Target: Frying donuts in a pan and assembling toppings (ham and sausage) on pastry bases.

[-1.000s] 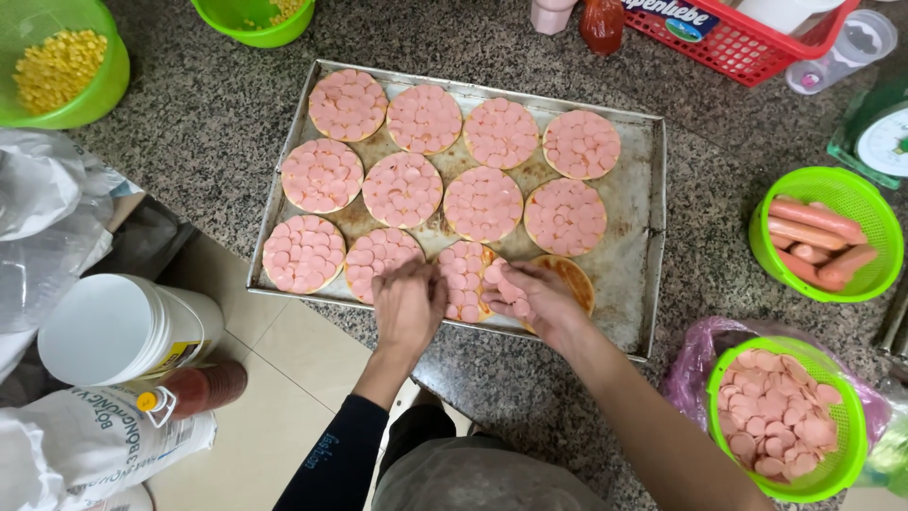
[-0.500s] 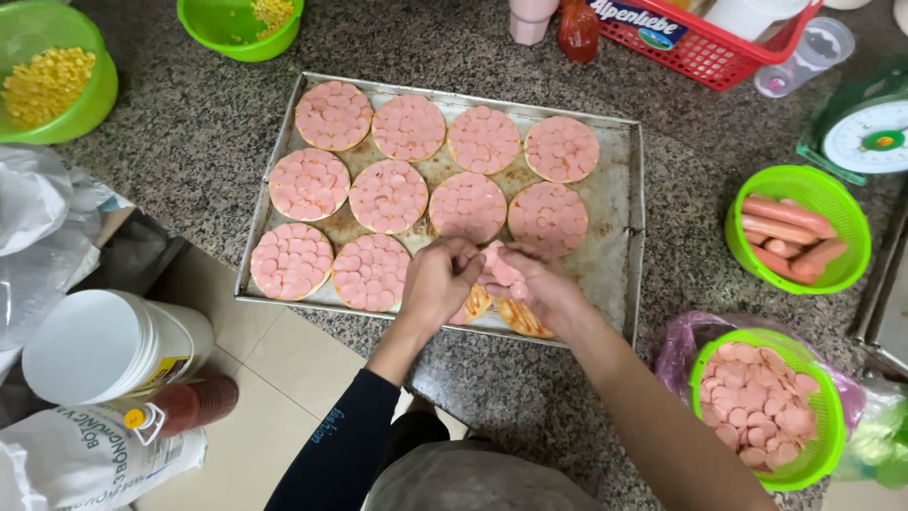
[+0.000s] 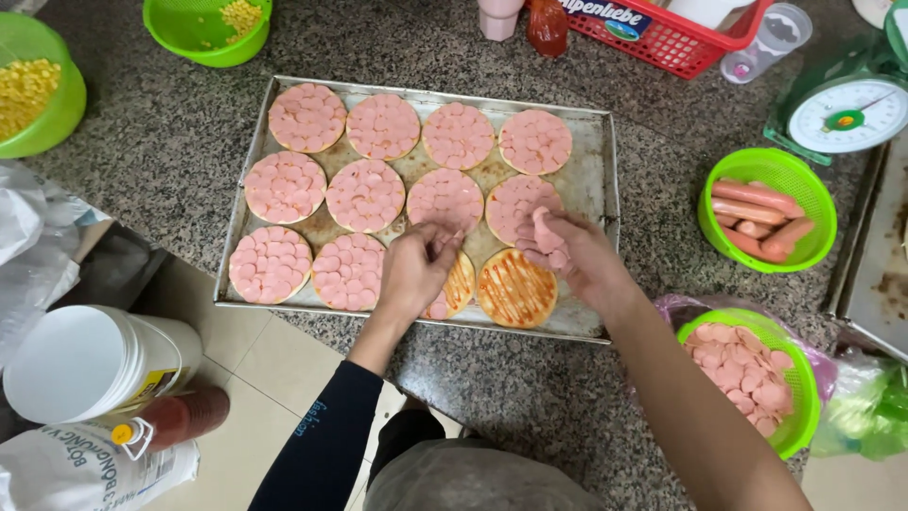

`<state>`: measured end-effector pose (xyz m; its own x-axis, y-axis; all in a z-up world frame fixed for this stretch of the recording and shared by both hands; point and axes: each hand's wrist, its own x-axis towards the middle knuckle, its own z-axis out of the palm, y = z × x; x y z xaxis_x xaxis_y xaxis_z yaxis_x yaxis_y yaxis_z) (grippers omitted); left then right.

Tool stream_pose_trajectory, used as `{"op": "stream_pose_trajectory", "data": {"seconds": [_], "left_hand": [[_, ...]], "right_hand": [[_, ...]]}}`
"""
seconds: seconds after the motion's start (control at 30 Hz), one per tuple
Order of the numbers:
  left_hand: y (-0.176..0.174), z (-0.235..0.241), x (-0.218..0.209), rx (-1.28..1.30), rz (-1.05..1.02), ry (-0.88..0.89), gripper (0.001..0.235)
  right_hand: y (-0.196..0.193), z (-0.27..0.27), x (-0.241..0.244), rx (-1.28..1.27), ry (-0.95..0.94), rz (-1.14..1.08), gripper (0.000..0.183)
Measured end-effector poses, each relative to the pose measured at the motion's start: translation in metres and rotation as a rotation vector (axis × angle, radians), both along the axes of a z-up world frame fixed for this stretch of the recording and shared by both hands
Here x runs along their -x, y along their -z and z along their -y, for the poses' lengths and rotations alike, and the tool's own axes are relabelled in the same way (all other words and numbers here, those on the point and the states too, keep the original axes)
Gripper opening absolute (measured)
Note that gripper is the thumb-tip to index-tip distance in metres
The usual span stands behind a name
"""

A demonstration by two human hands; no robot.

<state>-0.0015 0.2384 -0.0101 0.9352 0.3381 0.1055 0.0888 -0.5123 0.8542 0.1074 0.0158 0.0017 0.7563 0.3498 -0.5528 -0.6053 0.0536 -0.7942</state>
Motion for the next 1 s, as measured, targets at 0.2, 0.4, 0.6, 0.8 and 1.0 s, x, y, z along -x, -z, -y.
{"op": "stream_pose_trajectory", "data": {"seconds": [0.2, 0.4, 0.6, 0.8, 1.0], "left_hand": [[-0.003, -0.002, 0.005, -0.001, -0.037, -0.003, 0.024], [-0.008, -0.016, 0.005, 0.013, -0.169, -0.052, 0.023], [0.027, -0.022, 0.001, -0.103, -0.199, -0.049, 0.026], [0.033, -0.005, -0.006, -0.088, -0.207, 0.023, 0.019], [0.059, 0.001, -0.011, -0.294, -0.147, 0.084, 0.015]], "right_hand": [[0.002, 0.007, 0.001, 0.010, -0.007, -0.004, 0.037], [0.019, 0.011, -0.001, -0.019, -0.006, -0.009, 0.036], [0.042, 0.011, 0.006, -0.015, 0.028, -0.026, 0.032], [0.060, 0.012, 0.011, 0.041, 0.028, -0.121, 0.031], [0.051, 0.008, 0.013, 0.028, 0.047, -0.178, 0.034]]}}
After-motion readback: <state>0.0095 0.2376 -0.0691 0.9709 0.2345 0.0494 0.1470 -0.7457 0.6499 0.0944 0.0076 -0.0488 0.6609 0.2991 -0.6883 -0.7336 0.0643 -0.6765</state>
